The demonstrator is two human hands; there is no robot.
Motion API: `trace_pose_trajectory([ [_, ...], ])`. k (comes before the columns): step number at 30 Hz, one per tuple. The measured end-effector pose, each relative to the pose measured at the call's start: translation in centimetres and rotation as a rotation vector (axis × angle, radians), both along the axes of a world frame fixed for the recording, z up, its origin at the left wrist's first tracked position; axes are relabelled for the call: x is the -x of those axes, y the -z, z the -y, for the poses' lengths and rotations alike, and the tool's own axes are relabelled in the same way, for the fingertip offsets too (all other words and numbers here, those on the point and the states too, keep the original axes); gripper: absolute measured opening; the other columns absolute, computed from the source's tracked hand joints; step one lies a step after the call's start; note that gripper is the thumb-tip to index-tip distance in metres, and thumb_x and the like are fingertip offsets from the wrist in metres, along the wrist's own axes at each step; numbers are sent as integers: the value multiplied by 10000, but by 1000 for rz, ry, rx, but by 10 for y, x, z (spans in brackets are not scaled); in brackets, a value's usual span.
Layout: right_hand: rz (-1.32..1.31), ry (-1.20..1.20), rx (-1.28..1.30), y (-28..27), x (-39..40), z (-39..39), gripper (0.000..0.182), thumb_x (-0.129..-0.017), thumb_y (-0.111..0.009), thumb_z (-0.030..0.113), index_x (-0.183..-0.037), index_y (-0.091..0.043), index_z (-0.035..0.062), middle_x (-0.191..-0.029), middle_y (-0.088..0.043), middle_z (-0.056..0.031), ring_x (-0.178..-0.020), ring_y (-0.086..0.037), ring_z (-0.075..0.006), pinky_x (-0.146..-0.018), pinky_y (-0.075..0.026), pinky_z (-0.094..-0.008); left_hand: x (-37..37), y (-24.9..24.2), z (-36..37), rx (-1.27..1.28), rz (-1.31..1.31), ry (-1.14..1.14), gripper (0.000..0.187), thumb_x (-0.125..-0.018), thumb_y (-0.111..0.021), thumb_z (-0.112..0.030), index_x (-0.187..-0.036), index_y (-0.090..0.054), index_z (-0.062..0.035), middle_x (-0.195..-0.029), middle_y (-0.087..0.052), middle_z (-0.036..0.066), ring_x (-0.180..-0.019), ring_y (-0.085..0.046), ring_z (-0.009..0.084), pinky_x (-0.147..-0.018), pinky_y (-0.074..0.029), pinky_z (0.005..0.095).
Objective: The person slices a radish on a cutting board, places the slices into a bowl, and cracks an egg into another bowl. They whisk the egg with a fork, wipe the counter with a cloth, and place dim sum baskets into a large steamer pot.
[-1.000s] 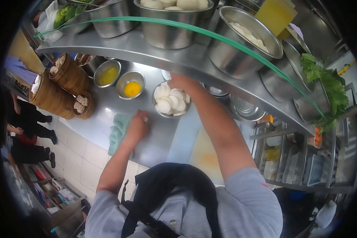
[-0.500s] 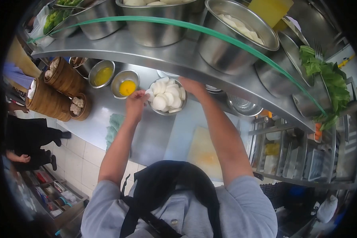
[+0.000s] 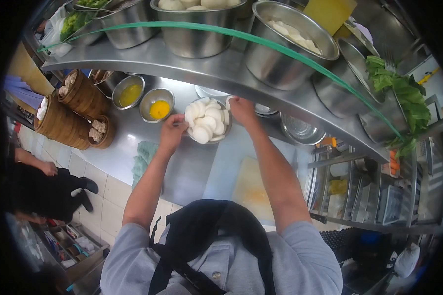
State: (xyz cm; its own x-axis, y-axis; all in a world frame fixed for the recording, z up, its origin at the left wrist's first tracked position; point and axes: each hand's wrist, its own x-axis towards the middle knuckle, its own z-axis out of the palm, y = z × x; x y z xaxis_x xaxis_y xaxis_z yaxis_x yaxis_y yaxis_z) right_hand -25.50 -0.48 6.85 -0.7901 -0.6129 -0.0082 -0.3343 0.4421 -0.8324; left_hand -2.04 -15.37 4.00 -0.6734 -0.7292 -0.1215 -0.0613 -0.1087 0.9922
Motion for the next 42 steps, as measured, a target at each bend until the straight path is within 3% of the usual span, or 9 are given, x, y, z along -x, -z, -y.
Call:
trace_pose_trajectory([
  [5,-195,-5,54,10,-3,2,148,-926,-580,170,-949,-556,25,-823,-625,-53,-732,-604,-125,-630,-491,-297,2,5,1,-24,-27,17,271,-875,-696,-23,-1136,-626,1,-1058,-612,61,-823,-669,150,-617,-560,277],
  [7,-11,-144,-64,5,-11,-2,259,-910,-566,206,-1079,-629,21,-1007,-692,-186,-964,-675,-292,-847,-512,-404,-1,3,-1,0,-26,13,297,-872,-708,-40,-1153,-618,-9,-1075,-609,65,-834,-666,150,-610,-561,278],
  [11,138,-65,-27,4,-18,-7,309,-925,-583,231,-1162,-599,34,-1055,-681,-169,-1004,-664,-266,-852,-516,-390,-12,6,-4,-48,-10,-69,323,-858,-722,-62,-1161,-618,-25,-1055,-612,59,-874,-659,161,-679,-571,297],
  [13,-19,60,74,23,-15,-20,253,-951,-629,238,-1111,-601,44,-888,-645,-70,-781,-605,-132,-651,-510,-299,-34,17,-2,350,87,29,374,-843,-735,-102,-1192,-611,-43,-1119,-607,101,-885,-664,234,-778,-571,338],
  [19,176,155,169,46,-47,-88,249,-951,-614,173,-1159,-577,42,-1036,-600,-83,-815,-600,-128,-676,-552,-310,-116,-33,-65,1052,502,624,469,-822,-730,-238,-1236,-603,-57,-1237,-589,144,-1088,-588,352,-841,-564,422],
  [29,-127,10,53,18,-147,-130,245,-914,-602,90,-1150,-569,34,-748,-531,-39,-660,-537,-121,-605,-445,-288,-114,-7,-91,1201,592,764,378,-750,-700,-167,-1081,-632,3,-1093,-591,185,-1065,-586,361,-811,-568,425],
  [32,-1,-162,-40,-1,-182,-125,279,-919,-620,152,-1174,-570,50,-837,-603,-94,-742,-598,-194,-685,-490,-339,-107,-18,-80,882,358,609,314,-814,-710,-159,-1067,-619,2,-1089,-614,164,-1045,-627,292,-799,-561,385],
  [34,122,-273,-110,-13,-207,-116,308,-919,-634,209,-1180,-572,59,-898,-637,-135,-768,-620,-258,-728,-502,-373,-91,-23,-83,-155,87,317,243,-893,-716,-140,-1052,-615,13,-1064,-624,124,-970,-651,207,-772,-564,331],
  [42,-103,-149,-81,-41,-158,-42,342,-932,-651,284,-1125,-627,4,-852,-696,-130,-722,-648,-214,-691,-525,-374,-60,-50,-89,-421,-237,94,341,-949,-660,-152,-1222,-527,5,-1093,-597,92,-932,-627,164,-795,-566,321],
])
